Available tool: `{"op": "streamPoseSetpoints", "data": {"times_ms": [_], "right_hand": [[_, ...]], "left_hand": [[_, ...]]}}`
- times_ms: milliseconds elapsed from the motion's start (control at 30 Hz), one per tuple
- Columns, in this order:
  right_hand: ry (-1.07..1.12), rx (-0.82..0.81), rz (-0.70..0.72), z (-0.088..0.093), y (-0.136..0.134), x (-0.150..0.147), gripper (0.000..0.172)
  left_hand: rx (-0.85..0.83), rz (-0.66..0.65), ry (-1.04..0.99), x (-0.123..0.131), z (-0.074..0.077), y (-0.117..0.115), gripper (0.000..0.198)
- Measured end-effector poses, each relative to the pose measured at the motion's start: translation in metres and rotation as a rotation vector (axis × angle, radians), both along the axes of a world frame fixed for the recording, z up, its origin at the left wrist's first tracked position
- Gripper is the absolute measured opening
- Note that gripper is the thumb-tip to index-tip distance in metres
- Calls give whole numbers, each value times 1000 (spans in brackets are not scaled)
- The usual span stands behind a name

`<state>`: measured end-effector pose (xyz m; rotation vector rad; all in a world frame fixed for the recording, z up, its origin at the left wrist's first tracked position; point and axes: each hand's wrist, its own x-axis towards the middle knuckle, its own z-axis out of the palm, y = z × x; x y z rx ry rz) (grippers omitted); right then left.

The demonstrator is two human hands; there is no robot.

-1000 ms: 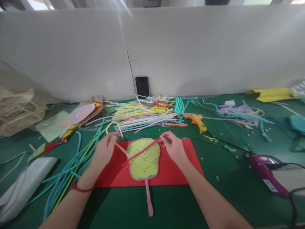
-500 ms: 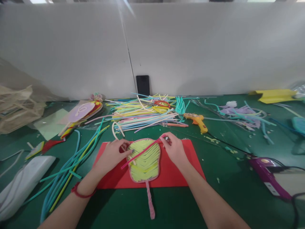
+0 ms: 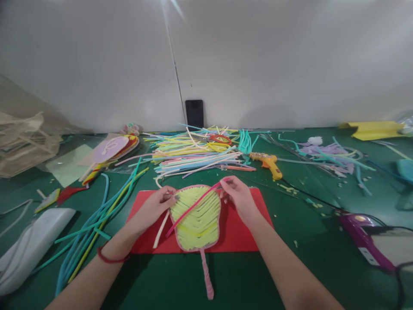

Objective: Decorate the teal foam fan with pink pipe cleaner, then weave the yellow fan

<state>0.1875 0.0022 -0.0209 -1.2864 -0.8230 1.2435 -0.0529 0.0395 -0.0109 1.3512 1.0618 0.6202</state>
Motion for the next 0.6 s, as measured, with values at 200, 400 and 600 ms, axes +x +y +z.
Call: {"op": "streamPoseSetpoints", "data": {"times_ms": [200, 400, 600], "right_hand": [[657, 195, -121, 8, -3, 11, 20], [820, 220, -67, 5, -5, 13, 20], [729, 219, -55, 1, -3, 13, 18]], "left_hand": [[-504, 210, -598, -5, 10, -3, 13], [-712, 286, -1010, -15, 29, -4, 20], [-653, 246, -874, -8, 43, -7, 13]]}}
